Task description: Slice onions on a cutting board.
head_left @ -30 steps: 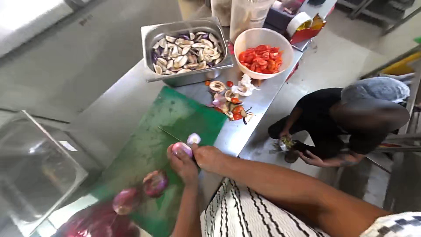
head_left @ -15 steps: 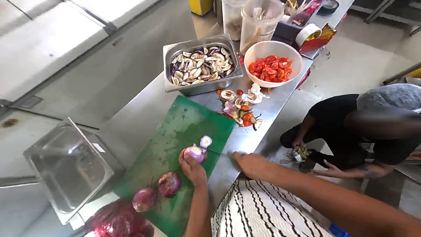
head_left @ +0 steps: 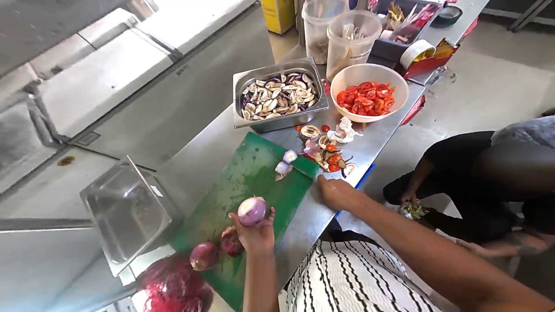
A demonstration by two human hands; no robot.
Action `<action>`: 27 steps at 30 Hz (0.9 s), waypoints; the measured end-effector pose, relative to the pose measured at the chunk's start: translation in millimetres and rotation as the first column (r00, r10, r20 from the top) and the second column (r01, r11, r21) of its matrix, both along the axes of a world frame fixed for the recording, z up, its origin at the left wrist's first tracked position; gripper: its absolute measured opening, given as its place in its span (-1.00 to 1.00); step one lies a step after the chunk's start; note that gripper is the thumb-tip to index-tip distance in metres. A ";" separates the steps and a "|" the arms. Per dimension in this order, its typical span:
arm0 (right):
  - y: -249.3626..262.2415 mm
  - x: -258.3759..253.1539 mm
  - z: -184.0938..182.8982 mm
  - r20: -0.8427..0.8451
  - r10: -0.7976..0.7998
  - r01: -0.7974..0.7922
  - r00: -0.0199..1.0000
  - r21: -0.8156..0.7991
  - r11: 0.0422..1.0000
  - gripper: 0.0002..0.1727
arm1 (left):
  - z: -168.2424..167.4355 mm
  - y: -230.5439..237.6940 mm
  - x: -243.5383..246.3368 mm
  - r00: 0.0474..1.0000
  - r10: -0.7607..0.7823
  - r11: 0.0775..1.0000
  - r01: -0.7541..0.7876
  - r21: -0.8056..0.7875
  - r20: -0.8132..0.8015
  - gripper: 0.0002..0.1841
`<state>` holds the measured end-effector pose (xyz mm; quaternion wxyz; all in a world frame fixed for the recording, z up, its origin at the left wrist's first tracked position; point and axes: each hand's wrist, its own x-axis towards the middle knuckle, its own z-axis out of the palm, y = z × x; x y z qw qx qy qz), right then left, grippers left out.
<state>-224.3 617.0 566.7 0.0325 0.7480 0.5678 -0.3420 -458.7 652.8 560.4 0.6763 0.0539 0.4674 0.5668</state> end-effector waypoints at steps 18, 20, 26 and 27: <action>-29.3 -50.7 51.7 -0.270 0.366 -0.282 0.891 0.303 0.910 -0.68 | 49.8 -24.8 19.4 0.998 -0.062 0.998 0.062 -0.003 -0.016 -0.73; -26.5 -49.6 54.8 -0.212 0.350 -0.285 0.912 0.285 0.915 -0.71 | 51.3 -26.2 20.8 0.997 -0.071 0.997 0.071 -0.007 -0.022 -0.74; -0.1 -29.7 42.9 -0.284 0.140 -0.083 0.949 0.203 0.976 -0.75 | 48.7 -35.5 17.6 0.988 -0.156 0.985 0.154 0.081 0.016 -0.67; 0.6 -25.0 41.4 -0.363 0.124 -0.036 0.924 0.239 0.970 -0.76 | 47.8 -36.3 16.0 0.983 -0.181 0.979 0.178 0.103 0.020 -0.69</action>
